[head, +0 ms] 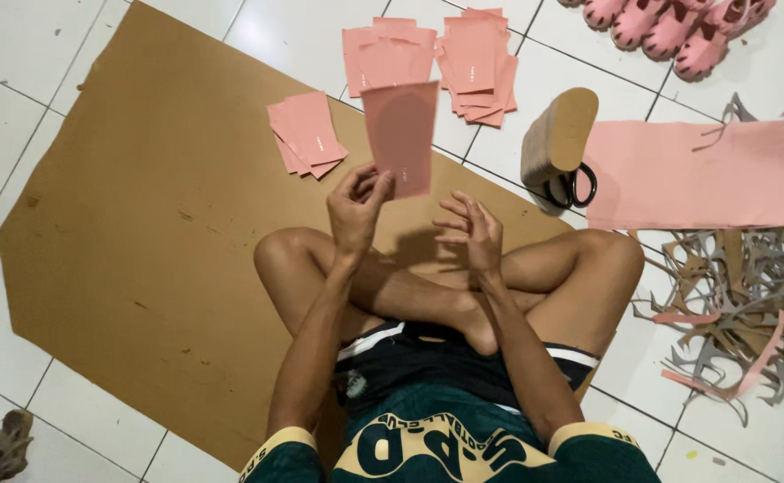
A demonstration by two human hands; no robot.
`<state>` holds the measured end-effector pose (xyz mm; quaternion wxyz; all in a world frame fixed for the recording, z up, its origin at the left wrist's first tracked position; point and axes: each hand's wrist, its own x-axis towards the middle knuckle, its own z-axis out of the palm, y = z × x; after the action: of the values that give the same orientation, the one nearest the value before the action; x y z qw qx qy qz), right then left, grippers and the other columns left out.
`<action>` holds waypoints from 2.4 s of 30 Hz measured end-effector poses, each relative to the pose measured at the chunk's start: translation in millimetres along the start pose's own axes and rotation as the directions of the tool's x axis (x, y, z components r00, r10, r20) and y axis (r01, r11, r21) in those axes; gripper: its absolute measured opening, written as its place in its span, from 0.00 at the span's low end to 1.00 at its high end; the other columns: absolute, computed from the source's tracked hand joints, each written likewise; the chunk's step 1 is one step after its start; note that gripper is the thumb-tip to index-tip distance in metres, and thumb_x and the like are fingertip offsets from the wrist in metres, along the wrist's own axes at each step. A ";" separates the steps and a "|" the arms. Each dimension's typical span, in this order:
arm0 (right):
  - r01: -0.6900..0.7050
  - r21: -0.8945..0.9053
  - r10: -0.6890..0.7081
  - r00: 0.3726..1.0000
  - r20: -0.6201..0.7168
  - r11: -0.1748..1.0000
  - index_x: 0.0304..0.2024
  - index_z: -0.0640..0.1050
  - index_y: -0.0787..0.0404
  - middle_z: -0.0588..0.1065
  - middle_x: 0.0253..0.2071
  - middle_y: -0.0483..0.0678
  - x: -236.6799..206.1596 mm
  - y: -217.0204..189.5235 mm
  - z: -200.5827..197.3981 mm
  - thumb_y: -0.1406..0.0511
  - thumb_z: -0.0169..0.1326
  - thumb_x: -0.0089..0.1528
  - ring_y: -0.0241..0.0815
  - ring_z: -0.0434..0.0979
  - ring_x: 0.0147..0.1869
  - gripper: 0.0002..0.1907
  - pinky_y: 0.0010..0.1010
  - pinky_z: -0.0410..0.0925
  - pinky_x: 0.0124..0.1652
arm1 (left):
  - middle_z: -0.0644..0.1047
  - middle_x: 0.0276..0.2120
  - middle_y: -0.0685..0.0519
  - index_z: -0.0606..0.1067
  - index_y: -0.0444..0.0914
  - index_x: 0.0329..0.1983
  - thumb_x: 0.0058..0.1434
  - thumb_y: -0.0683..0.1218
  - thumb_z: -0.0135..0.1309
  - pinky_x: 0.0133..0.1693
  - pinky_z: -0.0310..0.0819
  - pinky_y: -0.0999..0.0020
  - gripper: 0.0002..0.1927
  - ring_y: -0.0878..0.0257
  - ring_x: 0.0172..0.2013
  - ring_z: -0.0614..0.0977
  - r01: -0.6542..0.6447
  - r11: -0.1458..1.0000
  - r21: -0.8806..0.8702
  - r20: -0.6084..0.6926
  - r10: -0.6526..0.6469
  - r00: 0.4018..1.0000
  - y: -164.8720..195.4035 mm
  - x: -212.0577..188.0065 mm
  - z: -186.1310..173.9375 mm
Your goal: The person sits cross-legged on the floor and repeatedly picks up pink shoe insoles. They place a grey sanding block on each insole and rub it back and forth to smooth the surface, then set the insole aside. The person continues this process for multiple insoles.
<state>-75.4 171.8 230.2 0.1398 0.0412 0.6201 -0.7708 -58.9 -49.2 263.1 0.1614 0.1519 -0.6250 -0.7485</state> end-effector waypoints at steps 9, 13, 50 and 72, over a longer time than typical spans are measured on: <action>-0.048 -0.105 0.048 0.999 -0.005 0.993 0.60 0.73 0.70 0.80 0.48 0.58 -4.1 24.4 -35.5 0.57 0.50 0.71 0.43 0.83 0.43 0.24 0.30 0.78 0.38 | 0.80 0.47 0.34 0.71 0.26 0.57 0.65 0.49 0.66 0.48 0.76 0.53 0.27 0.42 0.47 0.82 0.071 0.562 0.824 -0.245 0.241 0.939 -42.5 79.5 -121.2; 0.052 -0.180 -0.060 0.997 -0.041 0.982 0.59 0.74 0.70 0.80 0.47 0.55 8.4 2.0 -61.2 0.60 0.52 0.71 0.41 0.83 0.44 0.22 0.27 0.77 0.42 | 0.77 0.51 0.36 0.71 0.28 0.58 0.65 0.44 0.59 0.47 0.77 0.54 0.22 0.45 0.45 0.81 -0.220 0.544 0.810 0.010 0.362 0.932 -64.3 79.0 -77.5; 0.224 -0.647 -0.025 0.953 0.303 0.729 0.73 0.60 0.65 0.60 0.73 0.60 212.9 23.1 31.8 0.56 0.55 0.64 0.60 0.64 0.69 0.39 0.45 0.63 0.61 | 0.77 0.37 0.53 0.62 0.34 0.67 0.67 0.41 0.54 0.48 0.85 0.62 0.27 0.65 0.39 0.82 0.177 0.867 -0.466 0.090 -0.153 0.984 -50.5 234.9 12.1; 0.332 -0.268 -0.396 0.887 -0.236 0.904 0.47 0.80 0.72 0.80 0.40 0.51 45.1 -79.5 -51.3 0.68 0.60 0.67 0.37 0.81 0.39 0.10 0.29 0.78 0.40 | 0.78 0.36 0.54 0.78 0.29 0.48 0.73 0.48 0.50 0.37 0.84 0.70 0.16 0.67 0.37 0.83 0.165 0.984 -0.062 0.212 -0.149 0.966 -48.0 18.9 35.2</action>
<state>-145.4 229.3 282.9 -0.0954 0.0184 0.7118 -0.6956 -93.6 -18.1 221.5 0.0416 0.1158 -0.5943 -0.7948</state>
